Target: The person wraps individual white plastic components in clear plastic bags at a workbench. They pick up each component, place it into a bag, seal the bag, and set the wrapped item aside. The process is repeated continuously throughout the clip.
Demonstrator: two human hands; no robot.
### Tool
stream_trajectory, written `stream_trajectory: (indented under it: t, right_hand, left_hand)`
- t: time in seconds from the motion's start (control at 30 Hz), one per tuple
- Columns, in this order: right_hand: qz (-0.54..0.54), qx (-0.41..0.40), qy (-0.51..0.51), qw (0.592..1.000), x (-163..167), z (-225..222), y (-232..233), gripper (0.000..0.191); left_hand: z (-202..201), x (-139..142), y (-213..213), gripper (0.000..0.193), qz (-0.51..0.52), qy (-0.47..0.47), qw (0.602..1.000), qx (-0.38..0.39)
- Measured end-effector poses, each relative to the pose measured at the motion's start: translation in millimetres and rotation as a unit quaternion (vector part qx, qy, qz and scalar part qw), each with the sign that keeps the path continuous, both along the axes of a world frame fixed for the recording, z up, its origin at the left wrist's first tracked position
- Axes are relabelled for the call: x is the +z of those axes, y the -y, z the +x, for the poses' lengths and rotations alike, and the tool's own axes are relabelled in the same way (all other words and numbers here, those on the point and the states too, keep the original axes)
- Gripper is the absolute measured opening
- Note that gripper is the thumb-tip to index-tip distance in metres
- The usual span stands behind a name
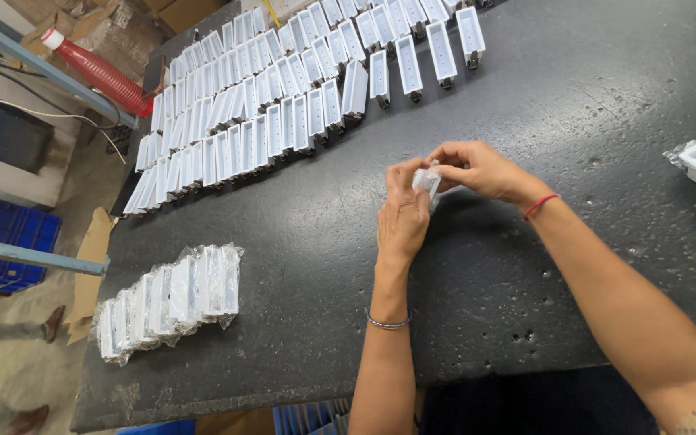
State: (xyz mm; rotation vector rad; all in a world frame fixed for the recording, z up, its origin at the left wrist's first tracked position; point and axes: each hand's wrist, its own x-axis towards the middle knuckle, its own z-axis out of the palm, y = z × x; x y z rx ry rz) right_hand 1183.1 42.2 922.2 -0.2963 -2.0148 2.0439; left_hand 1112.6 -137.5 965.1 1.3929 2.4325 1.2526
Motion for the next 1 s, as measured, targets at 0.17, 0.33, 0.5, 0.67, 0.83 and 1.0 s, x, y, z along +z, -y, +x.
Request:
stream_trajectory:
  t: [0.17,0.33,0.5,0.67,0.83,1.0]
  right_hand:
    - [0.079,-0.074,0.018,0.994,-12,6,2,0.021]
    - [0.017,-0.024,-0.008,1.000,-14,24,-18,0.026]
    - [-0.066,0.021,0.008,0.998,-14,17,-18,0.034]
    - [-0.010,0.007,0.028,1.000,-11,-19,14,0.034]
    - [0.061,-0.014,0.043,0.997,-8,-44,43,0.031]
    - [0.160,-0.066,0.021,0.985,-15,-60,60,0.029]
  left_hand:
    - [10,-11,-14,0.035,0.013,-0.009,1.000,0.004]
    - [25,-19,-32,0.033,0.008,-0.030,0.999,0.025]
    - [11,-21,-25,0.030,0.004,-0.029,0.999,0.026]
    - [-23,-27,2,0.027,-0.015,-0.011,0.999,0.031]
    - [-54,-35,29,0.037,0.008,0.022,1.000,0.017]
    - [-67,-43,38,0.045,0.023,0.054,0.998,0.002]
